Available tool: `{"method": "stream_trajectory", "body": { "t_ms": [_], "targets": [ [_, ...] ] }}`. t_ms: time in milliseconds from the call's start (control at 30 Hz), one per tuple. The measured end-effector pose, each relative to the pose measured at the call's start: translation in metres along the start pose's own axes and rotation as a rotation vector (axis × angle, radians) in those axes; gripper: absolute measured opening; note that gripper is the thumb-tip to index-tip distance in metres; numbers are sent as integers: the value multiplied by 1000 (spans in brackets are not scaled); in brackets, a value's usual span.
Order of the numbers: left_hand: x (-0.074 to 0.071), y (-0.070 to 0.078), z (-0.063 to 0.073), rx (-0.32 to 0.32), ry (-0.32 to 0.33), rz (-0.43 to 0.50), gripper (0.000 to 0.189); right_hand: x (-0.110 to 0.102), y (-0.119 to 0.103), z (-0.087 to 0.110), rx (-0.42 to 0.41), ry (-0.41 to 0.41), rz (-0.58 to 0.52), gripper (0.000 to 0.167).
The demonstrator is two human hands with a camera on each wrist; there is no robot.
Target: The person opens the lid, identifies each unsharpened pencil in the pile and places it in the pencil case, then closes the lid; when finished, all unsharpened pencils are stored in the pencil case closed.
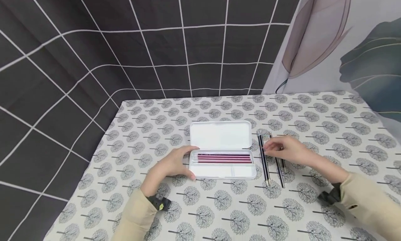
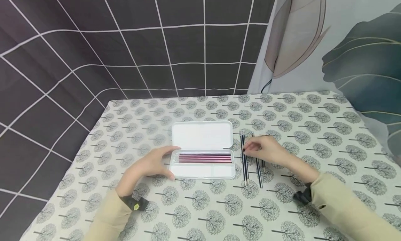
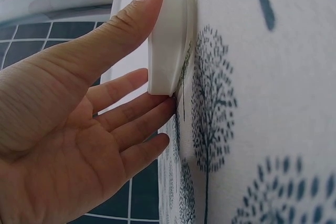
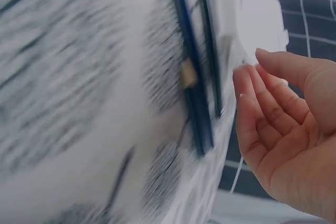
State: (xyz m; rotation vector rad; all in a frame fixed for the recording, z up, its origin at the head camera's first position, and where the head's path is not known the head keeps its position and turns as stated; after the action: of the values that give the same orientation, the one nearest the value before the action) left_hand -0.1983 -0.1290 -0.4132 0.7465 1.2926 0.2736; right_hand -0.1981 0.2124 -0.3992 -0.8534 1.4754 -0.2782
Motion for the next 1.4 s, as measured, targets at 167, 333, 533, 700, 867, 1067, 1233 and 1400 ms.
{"method": "stream_trajectory", "body": {
  "t_ms": [167,333,533,700,867,1067,1233,1400],
  "targets": [
    [-2,2,1,15,1,2,100,-10,17,16,79,27,2,20],
    [-3,3,1,10,2,6,100,-12,25,23,127,52,31,24],
    [-3,3,1,10,2,7,100,-7,27,18,156,71,111,32],
    [-3,3,1,12,1,21,99,-4,27,10,166,81,146,32],
    [-4,4,1,32,3,21,99,-2,24,4,187,32,151,30],
    [-3,5,2,26,3,27,99,-1,24,2,283,-47,99,34],
    [-4,5,1,7,5,20,99,1,31,0,381,-98,25,29],
    [-3,4,1,4,1,13,99,3,39,-1,443,-135,-50,30]
  ]
}}
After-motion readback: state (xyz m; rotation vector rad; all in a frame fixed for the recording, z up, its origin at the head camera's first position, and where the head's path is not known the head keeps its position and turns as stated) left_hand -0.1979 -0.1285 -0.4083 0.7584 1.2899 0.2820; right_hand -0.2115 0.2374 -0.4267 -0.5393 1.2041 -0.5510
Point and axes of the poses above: each hand's wrist, its own z-axis away from the middle knuckle, its own x-axis out of the palm, y = z × x, the point moved 5 cm from there along -z, towards the middle knuckle, and after that the axes turned 12 degrees about y, right-handed, at the moved point
